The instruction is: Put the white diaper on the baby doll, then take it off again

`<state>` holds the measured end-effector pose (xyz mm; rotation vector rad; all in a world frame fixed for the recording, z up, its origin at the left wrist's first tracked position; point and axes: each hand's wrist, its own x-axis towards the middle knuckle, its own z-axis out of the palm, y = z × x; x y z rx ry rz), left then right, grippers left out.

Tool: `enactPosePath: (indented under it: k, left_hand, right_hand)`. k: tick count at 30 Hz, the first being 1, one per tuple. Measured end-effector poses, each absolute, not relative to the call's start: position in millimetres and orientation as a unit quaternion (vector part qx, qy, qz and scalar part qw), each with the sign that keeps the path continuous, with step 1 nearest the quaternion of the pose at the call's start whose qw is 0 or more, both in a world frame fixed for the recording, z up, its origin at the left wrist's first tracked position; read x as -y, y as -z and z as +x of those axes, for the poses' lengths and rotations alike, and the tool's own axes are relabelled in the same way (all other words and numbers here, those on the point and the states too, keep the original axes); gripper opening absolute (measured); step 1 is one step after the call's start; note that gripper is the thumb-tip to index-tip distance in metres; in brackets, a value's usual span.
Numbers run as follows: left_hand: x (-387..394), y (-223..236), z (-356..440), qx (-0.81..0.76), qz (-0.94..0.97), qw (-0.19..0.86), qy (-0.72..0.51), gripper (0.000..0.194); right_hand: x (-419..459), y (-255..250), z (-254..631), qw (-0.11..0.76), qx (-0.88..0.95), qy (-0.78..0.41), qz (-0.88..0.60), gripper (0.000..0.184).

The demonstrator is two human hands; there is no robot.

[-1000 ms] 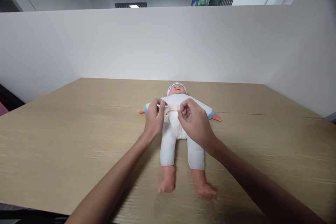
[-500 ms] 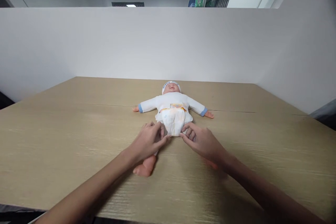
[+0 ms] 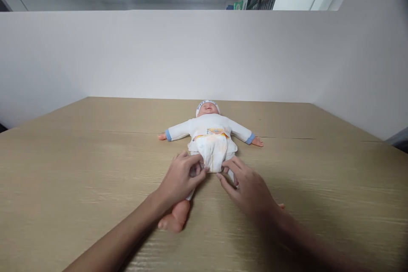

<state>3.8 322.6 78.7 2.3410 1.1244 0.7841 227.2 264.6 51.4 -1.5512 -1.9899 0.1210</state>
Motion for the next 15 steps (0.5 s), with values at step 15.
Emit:
enactPosePath:
  k: [15]
  left_hand:
    - [-319.9, -77.9, 3.8, -0.369, 0.842, 0.211, -0.332, 0.010]
  right_hand:
    - [-256.0, -58.3, 217.3, 0.360, 0.733, -0.106, -0.567, 0.014]
